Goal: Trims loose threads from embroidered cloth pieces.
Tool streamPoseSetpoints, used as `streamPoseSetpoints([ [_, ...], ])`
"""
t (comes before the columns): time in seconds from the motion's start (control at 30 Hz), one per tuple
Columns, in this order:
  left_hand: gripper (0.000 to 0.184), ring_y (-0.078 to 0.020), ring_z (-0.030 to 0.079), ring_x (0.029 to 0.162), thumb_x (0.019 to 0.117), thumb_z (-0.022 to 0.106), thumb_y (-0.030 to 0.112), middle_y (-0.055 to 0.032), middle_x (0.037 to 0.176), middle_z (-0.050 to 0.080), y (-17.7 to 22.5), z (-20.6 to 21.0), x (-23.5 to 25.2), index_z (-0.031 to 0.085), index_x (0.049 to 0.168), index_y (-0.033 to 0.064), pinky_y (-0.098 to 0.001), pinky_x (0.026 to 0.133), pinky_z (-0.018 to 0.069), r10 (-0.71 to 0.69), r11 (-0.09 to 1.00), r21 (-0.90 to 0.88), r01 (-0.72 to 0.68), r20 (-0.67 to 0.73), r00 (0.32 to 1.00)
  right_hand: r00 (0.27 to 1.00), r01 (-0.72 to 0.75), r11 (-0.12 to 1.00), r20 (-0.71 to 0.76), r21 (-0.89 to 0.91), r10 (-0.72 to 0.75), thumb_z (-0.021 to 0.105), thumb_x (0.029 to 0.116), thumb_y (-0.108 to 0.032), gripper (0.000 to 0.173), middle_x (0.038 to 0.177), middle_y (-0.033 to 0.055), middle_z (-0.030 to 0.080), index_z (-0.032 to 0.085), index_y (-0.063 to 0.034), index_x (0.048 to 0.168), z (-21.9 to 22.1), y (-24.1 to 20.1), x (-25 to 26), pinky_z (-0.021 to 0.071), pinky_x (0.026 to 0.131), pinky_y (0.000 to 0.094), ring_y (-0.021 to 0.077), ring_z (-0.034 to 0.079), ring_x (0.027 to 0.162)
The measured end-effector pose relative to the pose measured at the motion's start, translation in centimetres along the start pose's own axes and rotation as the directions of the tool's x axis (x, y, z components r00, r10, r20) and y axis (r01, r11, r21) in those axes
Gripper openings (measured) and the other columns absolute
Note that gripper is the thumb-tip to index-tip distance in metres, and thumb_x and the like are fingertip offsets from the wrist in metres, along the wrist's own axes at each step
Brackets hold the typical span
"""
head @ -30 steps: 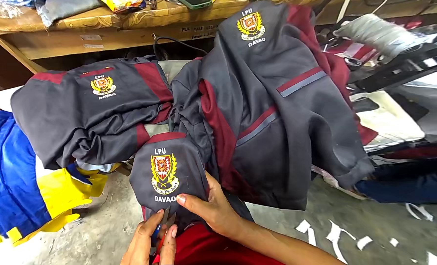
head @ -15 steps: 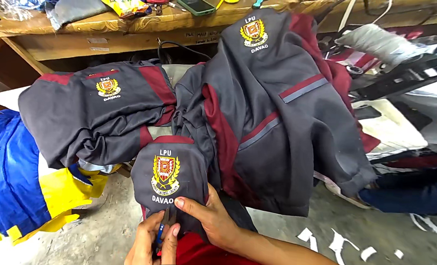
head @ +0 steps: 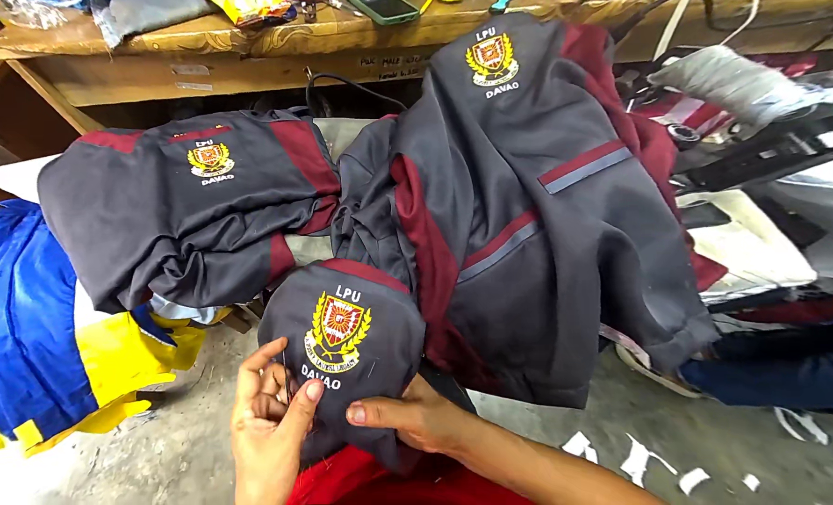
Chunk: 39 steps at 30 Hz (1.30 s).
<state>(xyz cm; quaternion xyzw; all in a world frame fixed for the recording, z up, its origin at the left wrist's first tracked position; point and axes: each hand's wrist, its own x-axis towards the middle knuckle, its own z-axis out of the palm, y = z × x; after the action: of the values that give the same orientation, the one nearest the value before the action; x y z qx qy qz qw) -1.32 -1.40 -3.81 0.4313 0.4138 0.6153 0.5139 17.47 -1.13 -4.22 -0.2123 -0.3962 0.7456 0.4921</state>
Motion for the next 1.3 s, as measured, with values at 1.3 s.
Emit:
streamPoseSetpoints([
  [1.3, 0.023, -0.0006, 0.062, 0.065, 0.0948, 0.069, 0.008, -0.0030, 0.080, 0.068, 3.3, 1.3, -4.4, 0.061, 0.111, -0.0073, -0.0162, 0.059, 0.0542, 0.056, 0.782, 0.616, -0.095, 0.083, 0.995, 0.917, 0.104, 0.935, -0.332, -0.340, -0.223, 0.073, 0.0869, 0.004, 0.025, 0.102, 0.0044, 0.075, 0.068, -0.0005, 0.111, 2.4, 0.1, 1.2, 0.0593, 0.093, 0.0287, 0.0103, 0.071, 0.099],
])
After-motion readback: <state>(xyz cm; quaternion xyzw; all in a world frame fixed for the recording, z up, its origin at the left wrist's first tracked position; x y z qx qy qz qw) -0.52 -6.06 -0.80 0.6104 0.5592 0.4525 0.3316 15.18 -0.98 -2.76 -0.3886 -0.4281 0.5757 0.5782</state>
